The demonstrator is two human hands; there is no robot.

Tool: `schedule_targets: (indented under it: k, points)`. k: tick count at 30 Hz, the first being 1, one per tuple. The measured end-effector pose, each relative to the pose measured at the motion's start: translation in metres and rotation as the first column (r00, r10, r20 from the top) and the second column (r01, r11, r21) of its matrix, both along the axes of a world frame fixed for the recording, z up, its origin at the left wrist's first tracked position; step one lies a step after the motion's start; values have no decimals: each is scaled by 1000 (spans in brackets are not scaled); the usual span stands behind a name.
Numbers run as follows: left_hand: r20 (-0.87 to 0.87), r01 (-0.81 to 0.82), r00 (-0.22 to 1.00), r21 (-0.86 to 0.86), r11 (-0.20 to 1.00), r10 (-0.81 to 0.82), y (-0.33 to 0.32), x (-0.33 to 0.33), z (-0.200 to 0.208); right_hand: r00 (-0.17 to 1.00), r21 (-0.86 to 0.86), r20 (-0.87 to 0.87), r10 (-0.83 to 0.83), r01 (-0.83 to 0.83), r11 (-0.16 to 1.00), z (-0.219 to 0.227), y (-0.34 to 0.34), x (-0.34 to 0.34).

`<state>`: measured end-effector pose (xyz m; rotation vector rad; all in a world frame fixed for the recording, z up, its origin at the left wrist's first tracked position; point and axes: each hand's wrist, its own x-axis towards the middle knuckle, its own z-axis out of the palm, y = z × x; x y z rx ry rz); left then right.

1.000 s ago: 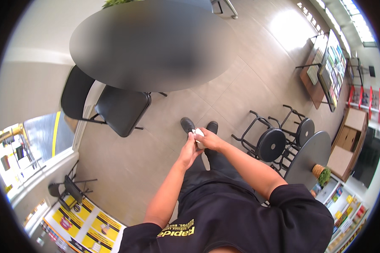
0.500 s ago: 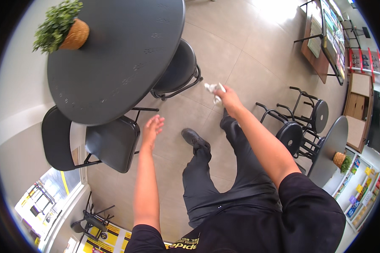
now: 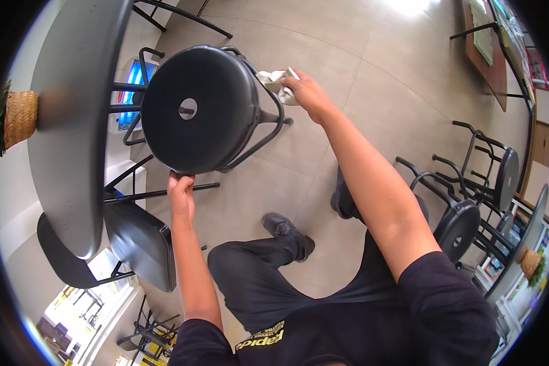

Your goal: The person wipes the metal frame and seat of several black chairs using a white cloth. They lift and reposition each chair to access different sides, then return them to their original locations around a round table.

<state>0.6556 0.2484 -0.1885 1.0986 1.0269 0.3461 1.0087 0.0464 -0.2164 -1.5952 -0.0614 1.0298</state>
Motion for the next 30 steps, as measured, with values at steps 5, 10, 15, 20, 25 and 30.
schedule_targets:
  k: [5,10,15,20,25,30]
  points:
    - [182,86,978,108,990,-105,-41,61,19,977,82,187,-106,93,992,-48,10,37]
    - [355,185,880,354,917,-315,-53,139,8,701,55,347,-622,647,760,-103,-31,98]
    - [446,266,776,411,872,-446,-62,173,7,671,-230,563,-484,689,687,-167,-65,8]
    - [361,307,780,492,815,-512,-77,189,10,720,-148,636,-278,468,871,-178,-34,-83]
    - [357,261,774,573,777,-523,-83,195,-7,808,-372,574,-131,399,838,-157,-16,-109]
    - [385,174,818,541,823,-427,-89,190,-11,801,-462,580,145,178,869,-116,-9,-169]
